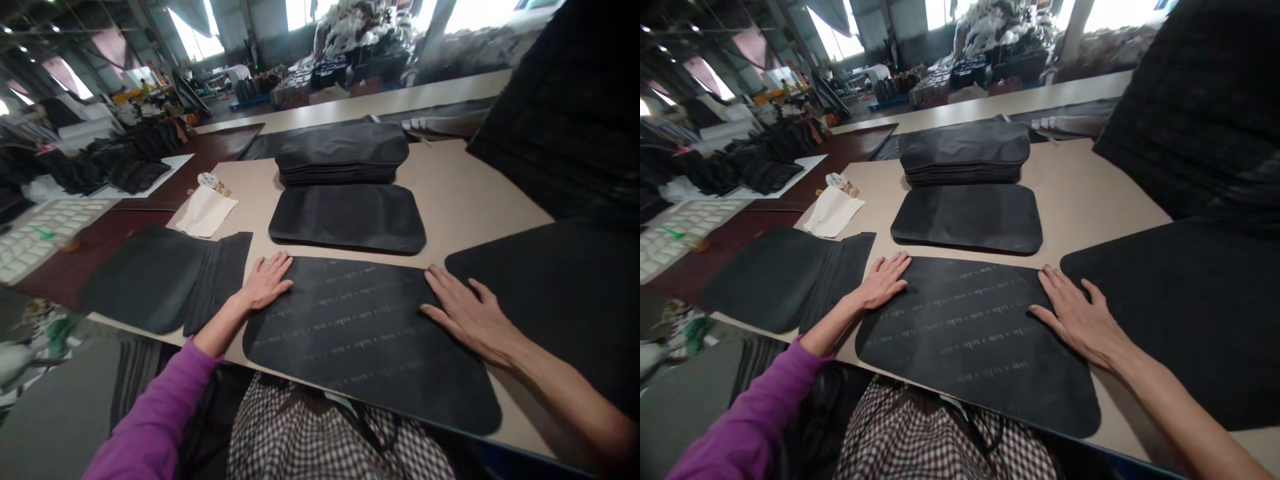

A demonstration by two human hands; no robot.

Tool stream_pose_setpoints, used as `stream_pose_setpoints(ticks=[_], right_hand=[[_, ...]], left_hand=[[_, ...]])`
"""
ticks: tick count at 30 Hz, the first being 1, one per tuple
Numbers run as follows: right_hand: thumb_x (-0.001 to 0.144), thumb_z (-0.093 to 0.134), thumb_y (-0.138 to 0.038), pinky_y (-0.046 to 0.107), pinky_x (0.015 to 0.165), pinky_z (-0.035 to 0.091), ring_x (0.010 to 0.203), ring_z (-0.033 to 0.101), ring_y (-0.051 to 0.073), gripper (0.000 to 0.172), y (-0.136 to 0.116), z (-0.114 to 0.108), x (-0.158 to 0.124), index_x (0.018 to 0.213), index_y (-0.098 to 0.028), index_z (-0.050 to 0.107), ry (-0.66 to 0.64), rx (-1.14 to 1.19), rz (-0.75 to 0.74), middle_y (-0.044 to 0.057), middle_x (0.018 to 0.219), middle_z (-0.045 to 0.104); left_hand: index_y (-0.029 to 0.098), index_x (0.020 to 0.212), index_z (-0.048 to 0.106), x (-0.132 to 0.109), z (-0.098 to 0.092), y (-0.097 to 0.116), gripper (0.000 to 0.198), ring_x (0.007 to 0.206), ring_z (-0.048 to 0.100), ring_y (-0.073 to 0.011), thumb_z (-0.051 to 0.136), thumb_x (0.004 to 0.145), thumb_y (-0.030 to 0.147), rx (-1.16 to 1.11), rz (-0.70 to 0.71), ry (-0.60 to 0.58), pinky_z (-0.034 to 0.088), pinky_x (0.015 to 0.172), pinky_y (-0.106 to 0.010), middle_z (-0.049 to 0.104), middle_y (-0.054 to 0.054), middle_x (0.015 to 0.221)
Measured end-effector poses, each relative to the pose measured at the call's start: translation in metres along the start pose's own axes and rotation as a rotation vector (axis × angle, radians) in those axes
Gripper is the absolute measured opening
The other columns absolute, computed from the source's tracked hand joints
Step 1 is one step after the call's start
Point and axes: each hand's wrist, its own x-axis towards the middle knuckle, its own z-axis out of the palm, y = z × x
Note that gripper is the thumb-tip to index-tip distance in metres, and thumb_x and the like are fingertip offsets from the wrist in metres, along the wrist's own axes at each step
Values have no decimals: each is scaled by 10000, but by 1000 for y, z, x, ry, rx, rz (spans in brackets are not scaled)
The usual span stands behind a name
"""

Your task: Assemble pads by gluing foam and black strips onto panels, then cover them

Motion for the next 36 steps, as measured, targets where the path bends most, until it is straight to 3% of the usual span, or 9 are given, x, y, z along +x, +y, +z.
stream_pose_setpoints(ticks=[4, 8, 11, 13, 16, 19, 23, 28, 36], right_hand=[[993, 288, -646, 623, 1213, 176, 1476, 277, 381, 785, 11, 6, -1, 1599, -147, 263, 16, 31, 31, 157, 1621, 268], [968, 284, -705, 671, 1144, 304, 1433, 308, 482, 846, 1, -15, -7, 1509, -67, 408, 146, -8, 81, 249, 1566, 339], [989, 285, -679, 677, 1132, 338, 1429, 307, 493, 841, -43, -39, -19, 1542, -49, 340, 275, -21, 59, 254, 1581, 306], [1016, 314, -603, 653, 1100, 396, 1408, 381, 444, 736, -87, -48, -31, 1609, -173, 237, 271, 26, -3, 184, 1589, 333], [1042, 367, -474, 642, 1052, 431, 1380, 447, 389, 632, -156, -45, -47, 1625, -316, 179, 209, 115, -154, 83, 1567, 403], [1052, 415, -315, 553, 1000, 502, 1311, 532, 333, 564, -203, -34, -53, 1596, -326, 270, 192, 208, -202, 61, 1504, 494], [1051, 450, -223, 445, 905, 572, 1149, 637, 270, 407, -233, -28, -41, 1452, -289, 479, 219, 337, -184, 70, 1340, 630], [1057, 421, -149, 458, 901, 564, 1114, 628, 275, 308, -258, -28, -13, 1326, -163, 571, 213, 329, -230, 124, 1288, 637], [1041, 412, -104, 537, 1024, 481, 1333, 454, 348, 329, -284, -11, 10, 1334, -90, 562, 131, 290, -283, 164, 1432, 533]], left_hand=[[234, 1599, 268, -7, -3, -14, 649, 1556, 199, -231, 299, 1036, 554, -49, -97, 81, 79, 1258, -505, 231, -103, 1670], [126, 1612, 191, -34, -15, -22, 670, 1562, 169, -242, 82, 1060, 489, -71, -236, 254, 145, 1253, -502, 207, -175, 1670], [156, 1620, 174, -70, -18, 3, 677, 1556, 196, -221, 54, 1054, 508, -199, -209, 390, 201, 1257, -458, 218, -144, 1676], [240, 1621, 186, -97, -13, 34, 652, 1544, 240, -219, 134, 1051, 551, -274, -97, 321, 212, 1259, -478, 268, -96, 1667], [313, 1611, 217, -128, 3, 81, 669, 1535, 265, -274, 349, 1017, 591, -247, 54, 195, 197, 1249, -581, 324, -83, 1643], [334, 1547, 378, -148, 18, 103, 548, 1462, 413, -279, 498, 1018, 413, -263, 70, 327, 317, 1204, -570, 499, -83, 1538], [308, 1381, 558, -165, 23, 94, 367, 1139, 676, -186, 487, 1025, 262, -503, -193, 586, 554, 976, -351, 707, -65, 1258], [227, 1338, 581, -166, 11, 73, 348, 1110, 688, -190, 434, 1044, 340, -593, -539, 608, 562, 918, -310, 701, -82, 1255], [244, 1229, 662, -139, 4, 50, 276, 928, 732, -157, 507, 1031, 359, -294, -353, 500, 535, 796, -236, 764, -23, 1095]])
